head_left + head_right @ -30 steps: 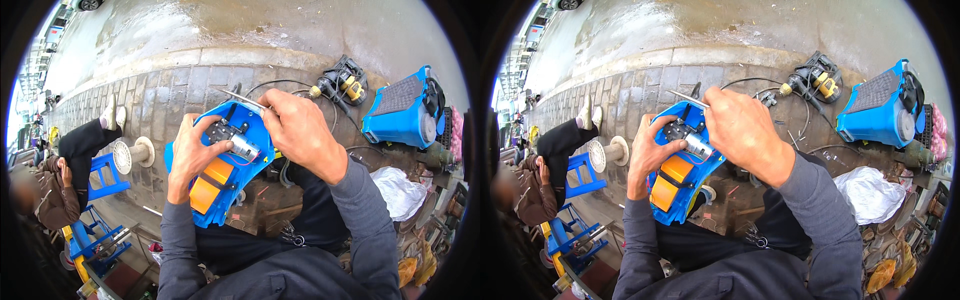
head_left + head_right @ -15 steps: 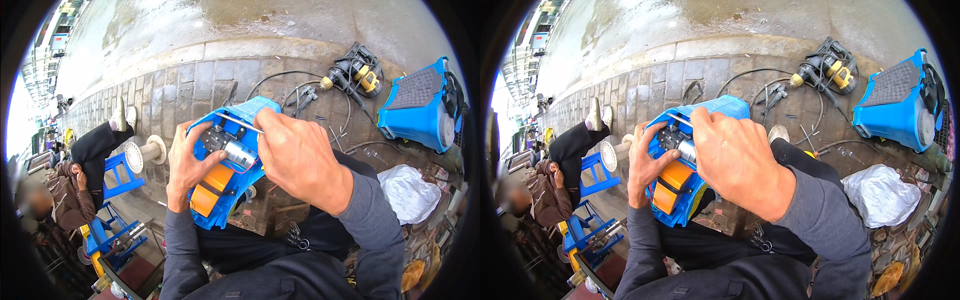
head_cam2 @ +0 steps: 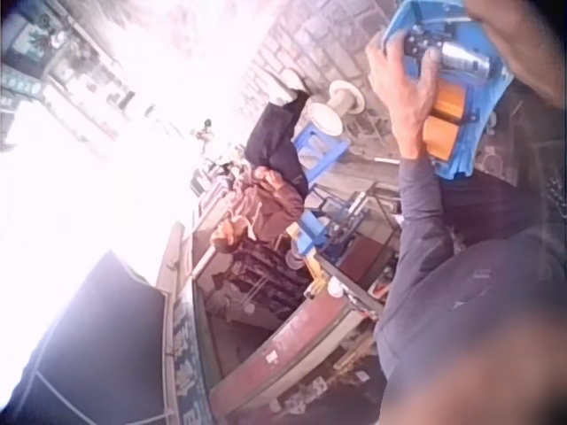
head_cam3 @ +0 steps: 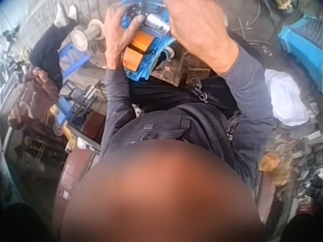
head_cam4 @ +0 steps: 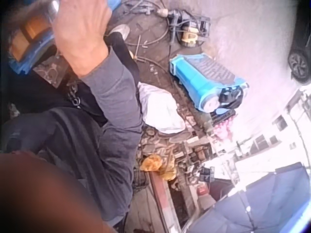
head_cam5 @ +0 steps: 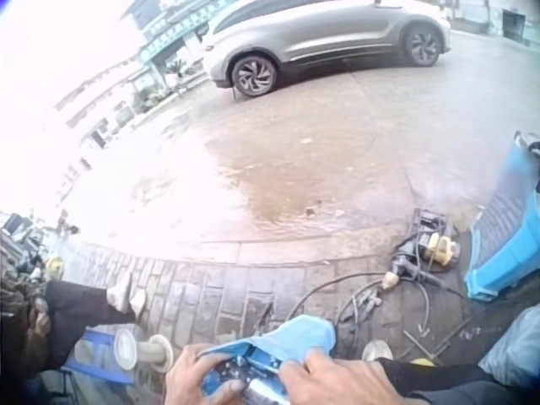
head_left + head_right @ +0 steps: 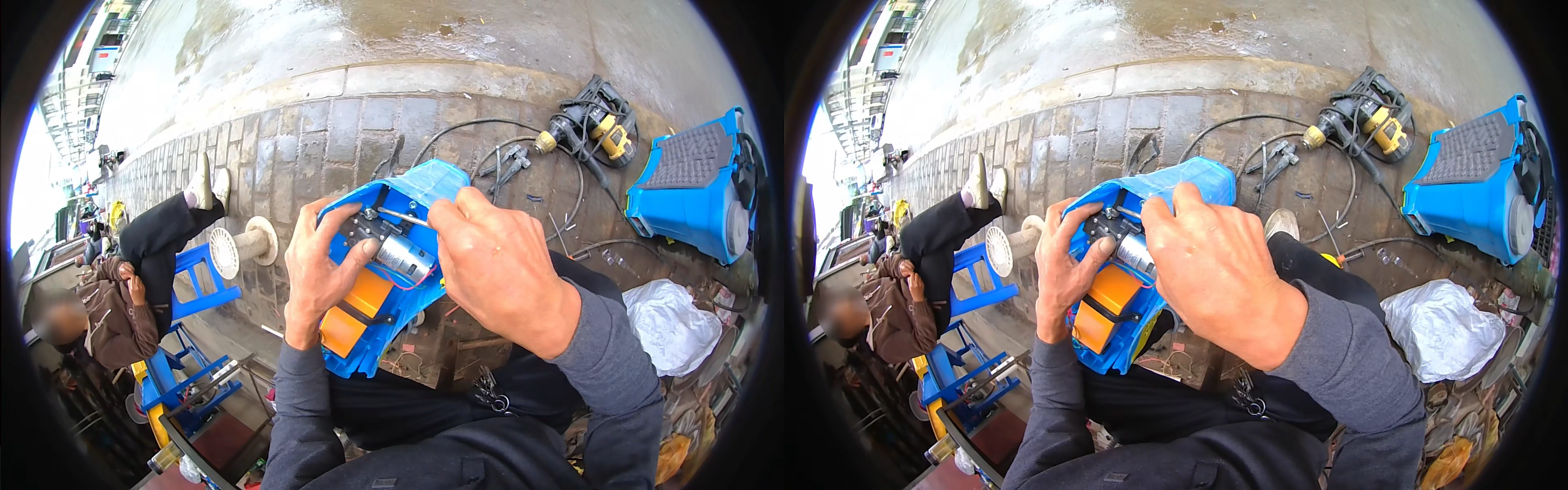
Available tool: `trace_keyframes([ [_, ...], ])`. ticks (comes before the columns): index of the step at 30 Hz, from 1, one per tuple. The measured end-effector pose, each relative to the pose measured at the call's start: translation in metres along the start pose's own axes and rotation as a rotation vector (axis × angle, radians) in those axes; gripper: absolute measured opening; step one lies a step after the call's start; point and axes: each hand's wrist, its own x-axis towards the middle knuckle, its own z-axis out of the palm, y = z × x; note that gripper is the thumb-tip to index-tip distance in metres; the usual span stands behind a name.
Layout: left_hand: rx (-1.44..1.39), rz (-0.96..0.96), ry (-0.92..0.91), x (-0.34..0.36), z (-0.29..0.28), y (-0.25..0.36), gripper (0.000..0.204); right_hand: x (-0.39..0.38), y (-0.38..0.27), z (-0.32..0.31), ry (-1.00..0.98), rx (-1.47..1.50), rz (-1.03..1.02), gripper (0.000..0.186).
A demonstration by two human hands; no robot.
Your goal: The person sits on the ground and uses a screwdriver to tighten screws on a small motor mounted inside a blue plastic housing. They repeatedly adjust the motor and housing while working on the assembly.
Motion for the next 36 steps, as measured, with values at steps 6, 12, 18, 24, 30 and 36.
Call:
trace_keyframes([
  [6,0.041,0.067,0.112,0.004,0.005,0.0,0.032,0.005,-0.007,-0.002,-0.005,0.017,0.021,0.006],
  [12,-0.069,0.113,0.185,0.012,0.009,0.002,0.027,0.013,0.007,-0.021,0.088,0.234,0.175,0.024],
  [18,0.033,0.087,0.102,0.012,0.013,0.009,0.028,0.085,0.069,0.019,-0.057,0.336,0.491,0.055],
  [24,0.027,0.053,-0.032,0.008,0.004,0.011,0.037,0.108,0.092,0.105,-0.104,0.545,0.503,0.057],
  [30,0.064,0.02,-0.072,0.008,0.002,0.012,0.038,0.115,0.077,0.098,-0.149,0.519,0.522,0.05],
  [36,0.096,0.085,-0.045,0.007,0.005,0.011,0.038,0.117,0.068,0.088,-0.159,0.429,0.529,0.053],
])
